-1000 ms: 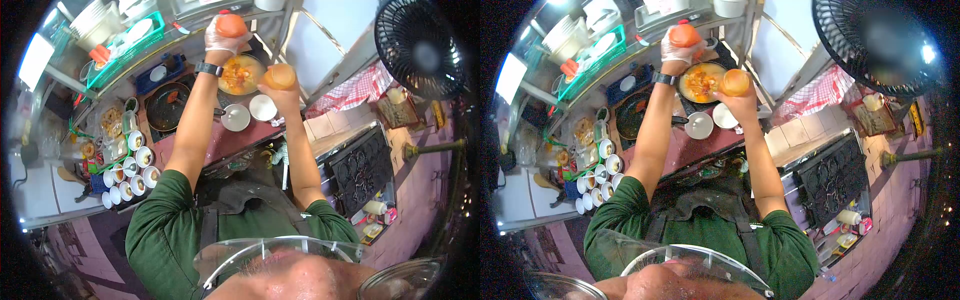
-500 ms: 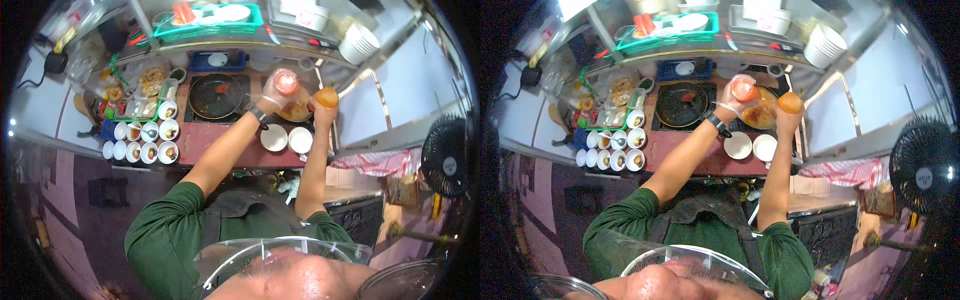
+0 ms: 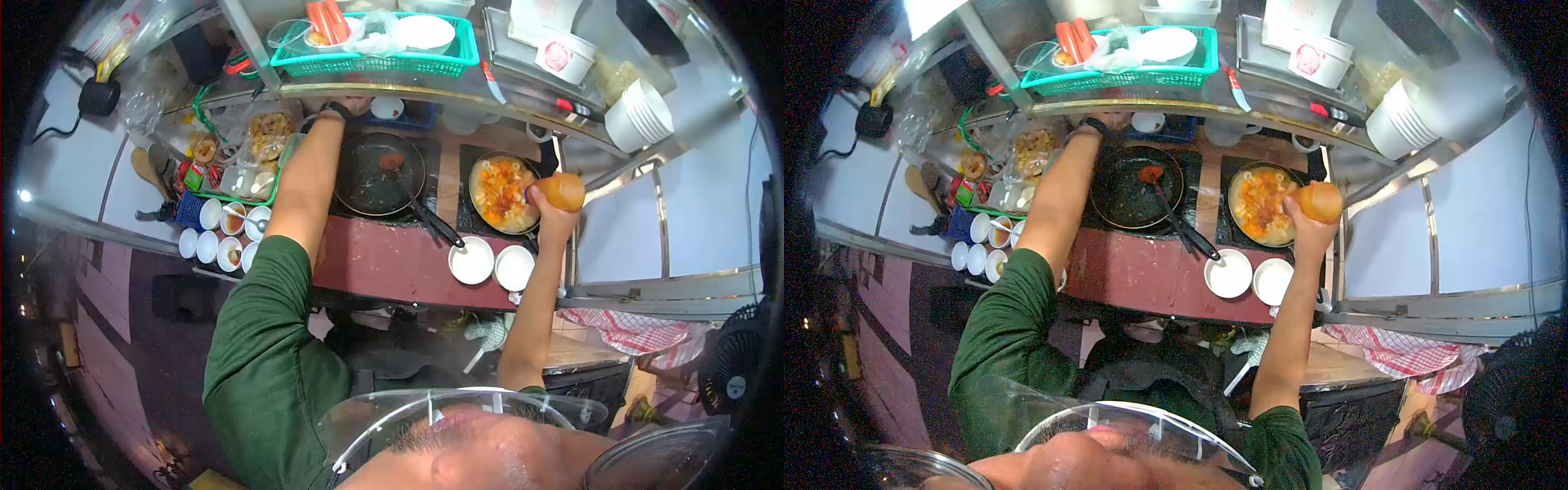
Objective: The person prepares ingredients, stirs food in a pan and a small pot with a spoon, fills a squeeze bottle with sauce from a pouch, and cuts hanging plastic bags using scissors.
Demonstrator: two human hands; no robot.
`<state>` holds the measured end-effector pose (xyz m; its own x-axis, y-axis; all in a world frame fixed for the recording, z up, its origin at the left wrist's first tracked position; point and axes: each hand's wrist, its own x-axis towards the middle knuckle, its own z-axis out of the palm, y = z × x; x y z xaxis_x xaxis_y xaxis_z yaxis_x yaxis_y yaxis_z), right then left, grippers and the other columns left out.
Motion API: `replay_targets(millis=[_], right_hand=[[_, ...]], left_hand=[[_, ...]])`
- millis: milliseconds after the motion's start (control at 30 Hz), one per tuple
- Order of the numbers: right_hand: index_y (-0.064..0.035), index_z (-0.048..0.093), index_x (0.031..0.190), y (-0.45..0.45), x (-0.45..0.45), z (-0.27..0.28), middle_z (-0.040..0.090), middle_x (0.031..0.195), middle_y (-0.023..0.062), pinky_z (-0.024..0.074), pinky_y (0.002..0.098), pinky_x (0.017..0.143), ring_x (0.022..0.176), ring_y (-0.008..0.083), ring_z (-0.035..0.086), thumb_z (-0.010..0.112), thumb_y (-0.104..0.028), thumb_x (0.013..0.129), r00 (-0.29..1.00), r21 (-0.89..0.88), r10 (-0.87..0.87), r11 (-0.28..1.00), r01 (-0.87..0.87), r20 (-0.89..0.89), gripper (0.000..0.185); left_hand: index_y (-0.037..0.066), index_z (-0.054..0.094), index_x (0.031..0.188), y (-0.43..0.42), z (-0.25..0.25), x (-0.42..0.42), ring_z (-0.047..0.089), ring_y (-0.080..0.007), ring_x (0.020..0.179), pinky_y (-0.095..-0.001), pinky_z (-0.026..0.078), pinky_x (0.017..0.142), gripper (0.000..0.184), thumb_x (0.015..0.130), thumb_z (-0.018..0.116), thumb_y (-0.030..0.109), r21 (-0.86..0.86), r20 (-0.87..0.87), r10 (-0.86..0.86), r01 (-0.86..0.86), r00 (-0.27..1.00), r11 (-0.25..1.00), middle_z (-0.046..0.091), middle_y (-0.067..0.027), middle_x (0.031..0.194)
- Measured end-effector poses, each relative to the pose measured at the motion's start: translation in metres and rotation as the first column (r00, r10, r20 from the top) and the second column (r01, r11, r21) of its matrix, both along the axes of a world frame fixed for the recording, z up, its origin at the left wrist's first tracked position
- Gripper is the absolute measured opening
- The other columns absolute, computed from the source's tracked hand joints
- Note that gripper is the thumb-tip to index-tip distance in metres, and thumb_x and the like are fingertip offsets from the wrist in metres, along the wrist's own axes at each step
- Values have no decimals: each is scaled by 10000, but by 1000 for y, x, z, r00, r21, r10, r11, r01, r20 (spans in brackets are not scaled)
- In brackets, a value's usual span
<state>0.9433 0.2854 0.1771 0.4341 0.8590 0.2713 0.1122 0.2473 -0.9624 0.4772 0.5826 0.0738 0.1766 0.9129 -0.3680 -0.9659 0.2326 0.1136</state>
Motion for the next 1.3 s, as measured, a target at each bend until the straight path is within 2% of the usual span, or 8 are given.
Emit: replay_targets(millis=[100, 167, 233, 367, 400, 733, 900, 1300], right_hand=[[-22, 594, 1165, -11, -3, -5, 654, 1093, 80, 528, 337, 924, 1009, 175, 641, 869, 9, 695, 993, 8, 43, 999, -44, 114, 545], [-26, 588, 1169, -21, -1, -12, 651, 1108, 80, 528, 331, 915, 1012, 175, 636, 869, 12, 696, 992, 0, 52, 999, -52, 117, 551], [-31, 592, 1169, -25, -4, -9, 642, 1138, 82, 524, 326, 907, 1017, 172, 627, 881, -14, 689, 995, 41, -7, 999, 3, 97, 560], [-32, 603, 1182, -10, -10, -5, 627, 1191, 97, 515, 333, 943, 1065, 199, 603, 885, -11, 685, 961, 198, -176, 971, 134, 212, 571], [-16, 593, 1193, 0, -8, -15, 620, 1224, 113, 521, 352, 944, 1079, 213, 606, 881, 2, 684, 975, 239, -142, 966, 99, 171, 584], [25, 599, 1176, 31, 6, -22, 650, 1151, 105, 551, 386, 893, 1001, 236, 639, 848, 13, 732, 980, 43, -169, 985, 165, 101, 509], [13, 642, 1122, 40, 16, -40, 676, 1069, 90, 564, 352, 827, 914, 220, 656, 844, 19, 731, 965, 78, -167, 985, 154, 204, 440], [-9, 588, 1109, 6, 12, -43, 666, 964, 98, 625, 355, 676, 814, 213, 671, 887, 26, 677, 935, 247, -246, 952, 183, 256, 526]], left_hand=[[114, 575, 1278, 3, 2, -5, 589, -334, 1161, -513, 473, 999, 414, 937, 569, 348, 114, -350, -29, 74, 936, 991, 607, -131, 1297], [103, 576, 1288, -9, -2, 3, 574, -356, 1177, -511, 453, 1020, 430, 938, 554, 351, 245, -953, 192, 223, 234, 944, 600, -149, 1303], [92, 578, 1298, -21, -15, 37, 559, -378, 1192, -509, 433, 1041, 446, 938, 539, 355, 377, -601, 483, 307, -637, 874, 593, -167, 1310], [93, 595, 1306, -30, -48, 111, 549, -361, 1190, -552, 429, 1011, 564, 866, 607, 445, 5, -301, 320, 334, -898, 943, 596, -192, 1286], [100, 590, 1336, -34, -19, 121, 531, -354, 1273, -549, 431, 1044, 619, 853, 597, 488, -335, -362, 171, 299, -916, 893, 585, -165, 1351], [110, 712, 1063, -57, 20, 136, 666, -260, 980, -424, 533, 762, 226, 919, 552, 179, -165, -306, 195, 254, -932, 953, 699, -98, 1050], [106, 728, 873, -240, 84, 107, 664, -284, 733, -444, 544, 713, 136, 797, 615, 104, 607, -231, 563, 335, -794, 721, 656, -109, 707], [170, 688, 888, -564, 67, -85, 618, -205, 750, -381, 442, 676, 137, 754, 697, 146, 306, -510, 765, 748, -393, 588, 634, 7, 757]])
